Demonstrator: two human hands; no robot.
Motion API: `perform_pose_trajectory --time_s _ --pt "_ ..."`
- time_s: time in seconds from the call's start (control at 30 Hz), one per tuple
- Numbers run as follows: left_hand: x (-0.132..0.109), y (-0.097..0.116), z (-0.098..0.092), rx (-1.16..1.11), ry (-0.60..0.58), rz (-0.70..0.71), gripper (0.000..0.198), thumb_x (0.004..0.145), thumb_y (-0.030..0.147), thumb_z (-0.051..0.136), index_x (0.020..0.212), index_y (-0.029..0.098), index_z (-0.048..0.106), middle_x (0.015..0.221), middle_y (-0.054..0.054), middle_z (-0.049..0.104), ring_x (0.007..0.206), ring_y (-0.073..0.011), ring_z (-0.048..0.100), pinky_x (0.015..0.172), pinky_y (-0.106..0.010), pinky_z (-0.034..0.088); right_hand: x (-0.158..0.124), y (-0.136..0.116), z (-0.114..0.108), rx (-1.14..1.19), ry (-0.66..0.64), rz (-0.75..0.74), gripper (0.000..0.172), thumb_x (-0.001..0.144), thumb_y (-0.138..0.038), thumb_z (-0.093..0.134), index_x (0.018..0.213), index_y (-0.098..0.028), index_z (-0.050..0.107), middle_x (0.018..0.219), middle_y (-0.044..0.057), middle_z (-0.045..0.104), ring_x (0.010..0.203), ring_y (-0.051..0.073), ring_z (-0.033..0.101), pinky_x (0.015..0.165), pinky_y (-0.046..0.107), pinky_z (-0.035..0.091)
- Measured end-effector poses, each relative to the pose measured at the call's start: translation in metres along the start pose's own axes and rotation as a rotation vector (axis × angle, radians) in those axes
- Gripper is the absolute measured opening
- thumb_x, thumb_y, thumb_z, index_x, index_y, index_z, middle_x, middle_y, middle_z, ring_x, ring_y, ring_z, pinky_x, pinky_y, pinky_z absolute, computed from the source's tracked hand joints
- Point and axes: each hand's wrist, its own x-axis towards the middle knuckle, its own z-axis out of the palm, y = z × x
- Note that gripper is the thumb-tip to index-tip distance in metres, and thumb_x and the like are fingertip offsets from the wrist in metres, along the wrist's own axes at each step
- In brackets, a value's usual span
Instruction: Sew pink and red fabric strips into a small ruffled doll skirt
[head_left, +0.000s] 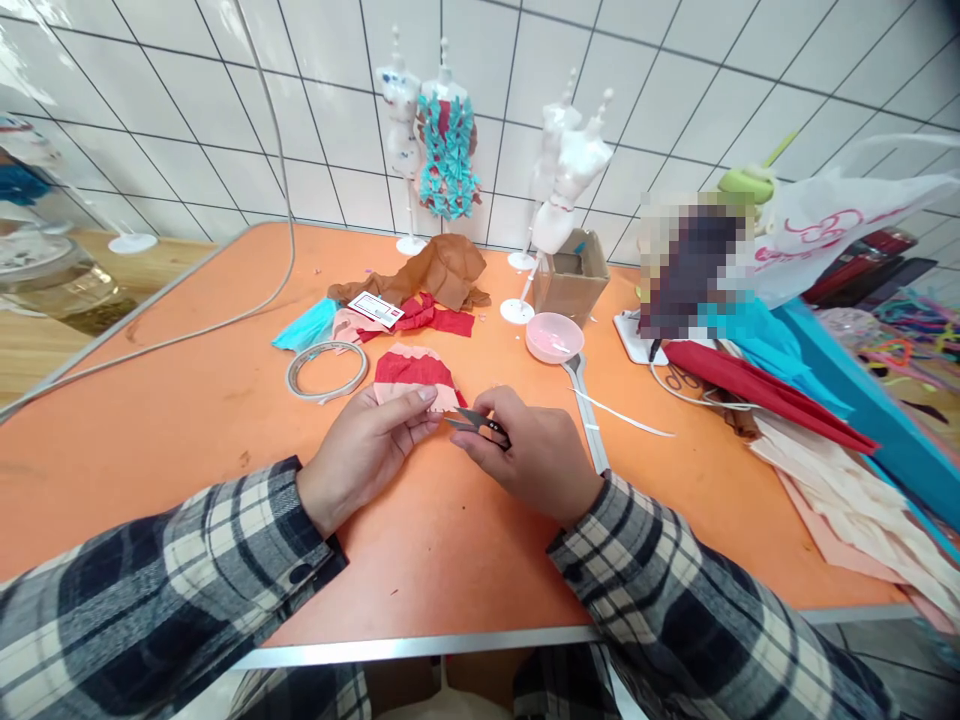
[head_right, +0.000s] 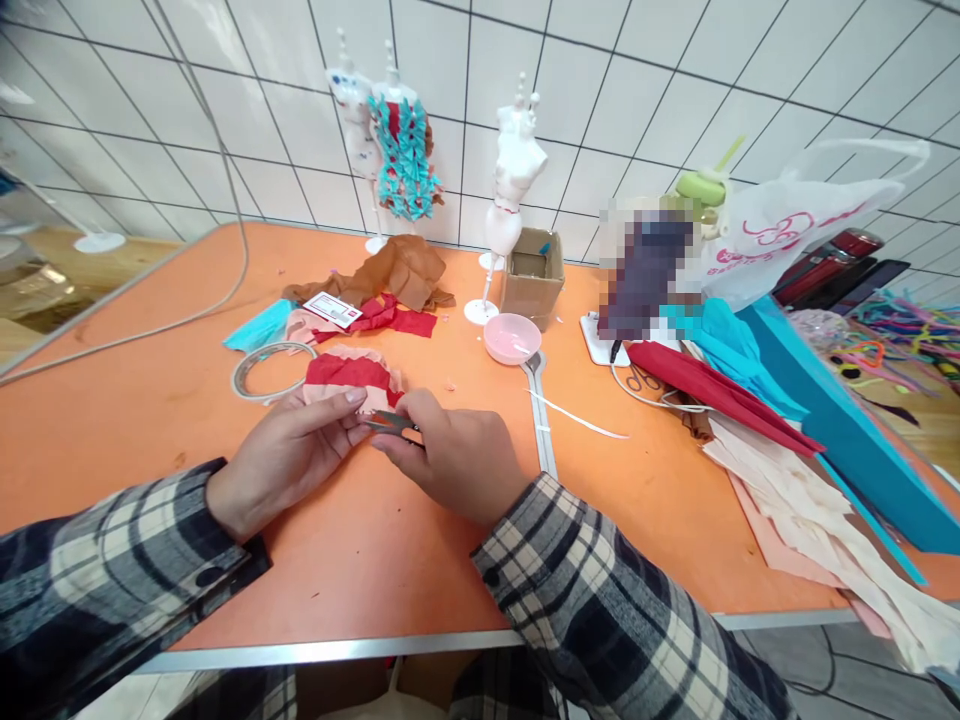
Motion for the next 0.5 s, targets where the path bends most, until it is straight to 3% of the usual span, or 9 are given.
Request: perform_pose_trajectory --time_s 0.27,0.5 --pt "-0.003 0.003 0.004 0.034 -0.137 0.024 0.017 0.088 0.024 0.077 0.077 0.012 0.083 0.078 -0.009 0.079 0.073 -0.017 0.073 0.075 -0.024 0.061 0.002 -0.008 0.006 -0.185 -0.203 0.039 0.044 0.101 -0.06 0.052 0.11 -0.018 0.064 0.078 0.006 0.079 0.068 0.021 0.074 0.052 0.03 0.028" --pt "-0.002 0.001 0.002 0.028 -0.133 0.013 0.017 0.088 0.022 0.075 0.078 0.011 0.084 0.084 -0.012 0.082 0.08 -0.0191 0.076 0.078 -0.024 0.062 0.004 -0.012 0.003 -0.153 -0.218 0.085 0.04 0.103 -0.057 0.051 0.109 -0.018 0.062 0.083 0.006 0.08 0.07 0.021 0.074 0.054 0.029 0.03"
